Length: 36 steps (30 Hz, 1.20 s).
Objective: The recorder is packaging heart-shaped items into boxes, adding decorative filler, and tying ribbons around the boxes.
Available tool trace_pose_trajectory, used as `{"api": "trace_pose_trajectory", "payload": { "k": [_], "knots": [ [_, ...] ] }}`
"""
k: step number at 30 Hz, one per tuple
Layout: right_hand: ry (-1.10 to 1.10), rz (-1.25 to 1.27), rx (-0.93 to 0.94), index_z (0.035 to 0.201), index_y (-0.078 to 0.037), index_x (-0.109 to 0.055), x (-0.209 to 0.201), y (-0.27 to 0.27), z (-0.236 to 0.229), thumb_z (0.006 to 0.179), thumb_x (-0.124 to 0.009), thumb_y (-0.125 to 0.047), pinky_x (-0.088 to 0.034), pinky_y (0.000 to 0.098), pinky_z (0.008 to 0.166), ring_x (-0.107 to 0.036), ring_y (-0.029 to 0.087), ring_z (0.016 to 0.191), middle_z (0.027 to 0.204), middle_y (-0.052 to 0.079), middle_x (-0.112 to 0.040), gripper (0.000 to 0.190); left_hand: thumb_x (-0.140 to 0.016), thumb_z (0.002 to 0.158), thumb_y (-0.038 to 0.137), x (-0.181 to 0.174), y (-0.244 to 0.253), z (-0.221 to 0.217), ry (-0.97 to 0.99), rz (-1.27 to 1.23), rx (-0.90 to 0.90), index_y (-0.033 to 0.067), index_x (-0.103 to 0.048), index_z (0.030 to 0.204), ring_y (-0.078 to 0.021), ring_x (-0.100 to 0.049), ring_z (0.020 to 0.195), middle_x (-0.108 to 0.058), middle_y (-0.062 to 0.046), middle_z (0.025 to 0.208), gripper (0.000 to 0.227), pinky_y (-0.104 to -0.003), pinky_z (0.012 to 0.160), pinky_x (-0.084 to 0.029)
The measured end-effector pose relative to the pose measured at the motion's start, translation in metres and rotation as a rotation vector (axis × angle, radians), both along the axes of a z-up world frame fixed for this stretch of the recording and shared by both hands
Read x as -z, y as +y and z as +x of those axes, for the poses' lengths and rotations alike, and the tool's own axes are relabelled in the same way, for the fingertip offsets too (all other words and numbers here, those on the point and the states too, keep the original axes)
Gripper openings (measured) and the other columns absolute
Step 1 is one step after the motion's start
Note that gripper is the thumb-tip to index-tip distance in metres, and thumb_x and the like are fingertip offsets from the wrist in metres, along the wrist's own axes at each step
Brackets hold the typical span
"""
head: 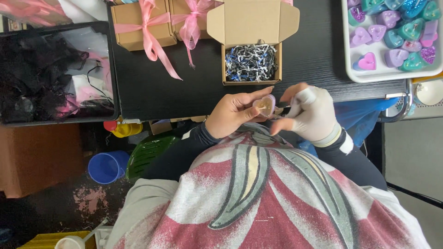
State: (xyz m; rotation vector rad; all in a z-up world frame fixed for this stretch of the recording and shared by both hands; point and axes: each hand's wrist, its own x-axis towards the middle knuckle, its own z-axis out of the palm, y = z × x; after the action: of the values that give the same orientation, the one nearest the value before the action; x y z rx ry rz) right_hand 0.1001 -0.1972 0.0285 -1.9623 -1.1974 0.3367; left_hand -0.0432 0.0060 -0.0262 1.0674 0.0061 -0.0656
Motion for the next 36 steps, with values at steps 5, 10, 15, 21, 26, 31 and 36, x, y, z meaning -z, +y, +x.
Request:
{"api": "trace_pose_trajectory", "payload": {
  "k": [5,10,15,21,26,31,36],
  "knots": [
    [0.594,0.492,0.064,0.137,-0.015,-0.038,0.01,-0.002,0.0,0.096,-0.084,-0.035,-0.046,0.0227,0.095,-0.05,0.005,0.105,0.117,0.0,-0.05,0.066,-0.066,0.104,0.024,-0.005,0.009,-0.008,0.033,-0.095,0.048,0.0035,-0.038,0.161,-0.0174,-0.072,0.112,-0.071,-0.014,0.127,0.067,-0.03,0.101,-0.059],
    [0.643,0.561,0.143,0.143,-0.012,-0.035,-0.003,0.016,-0.017,0.109,-0.079,-0.007,-0.05,0.0288,0.105,-0.054,0.013,0.116,0.122,0.002,-0.052,0.055,-0.069,0.101,0.027,-0.02,0.01,-0.007,0.05,-0.171,0.11,0.0069,-0.016,0.169,-0.0232,-0.075,0.108,-0.073,-0.019,0.118,0.088,-0.034,0.096,-0.063],
    [1.035,0.467,0.012,0.154,-0.004,-0.046,-0.005,0.015,-0.033,0.099,-0.069,-0.003,-0.051,0.0312,0.115,-0.063,0.019,0.127,0.136,0.012,-0.066,0.06,-0.07,0.099,0.024,-0.027,0.009,-0.006,0.014,-0.253,0.104,0.0211,0.004,0.168,-0.0259,-0.075,0.105,-0.072,-0.019,0.12,0.102,-0.039,0.093,-0.064],
    [1.062,0.424,0.06,0.133,-0.003,-0.059,0.006,0.013,-0.035,0.084,-0.083,-0.003,-0.063,0.0319,0.083,-0.072,0.018,0.1,0.12,0.011,-0.07,0.055,-0.072,0.101,0.022,-0.013,0.005,-0.007,-0.025,-0.302,0.056,0.0227,0.002,0.171,-0.0252,-0.073,0.105,-0.072,-0.02,0.117,0.102,-0.04,0.096,-0.062],
    [0.9,0.572,0.163,0.12,-0.002,-0.063,0.023,0.011,-0.04,0.091,-0.084,0.001,-0.061,0.0299,0.085,-0.072,0.017,0.099,0.114,0.013,-0.072,0.036,-0.071,0.103,0.022,-0.007,-0.008,-0.007,-0.072,-0.313,-0.003,0.0175,-0.015,0.168,-0.0232,-0.071,0.112,-0.069,-0.018,0.127,0.086,-0.04,0.104,-0.06],
    [0.489,0.701,0.165,0.111,-0.003,-0.061,0.025,0.016,-0.048,0.097,-0.08,0.007,-0.061,0.0283,0.089,-0.073,0.021,0.105,0.113,0.019,-0.073,0.026,-0.067,0.104,0.023,-0.006,-0.025,-0.004,-0.028,-0.306,-0.104,0.003,-0.044,0.155,-0.0228,-0.069,0.121,-0.063,-0.014,0.141,0.06,-0.041,0.108,-0.057],
    [-0.083,0.558,0.035,0.103,0.003,-0.058,0.021,0.008,-0.045,0.089,-0.085,0.0,-0.058,0.039,0.104,-0.068,0.032,0.12,0.122,0.025,-0.068,0.031,-0.067,0.104,0.026,-0.001,-0.029,-0.008,-0.083,-0.273,-0.241,-0.0022,-0.056,0.146,-0.021,-0.071,0.117,-0.067,-0.016,0.134,0.051,-0.038,0.103,-0.061]
  ]
}}
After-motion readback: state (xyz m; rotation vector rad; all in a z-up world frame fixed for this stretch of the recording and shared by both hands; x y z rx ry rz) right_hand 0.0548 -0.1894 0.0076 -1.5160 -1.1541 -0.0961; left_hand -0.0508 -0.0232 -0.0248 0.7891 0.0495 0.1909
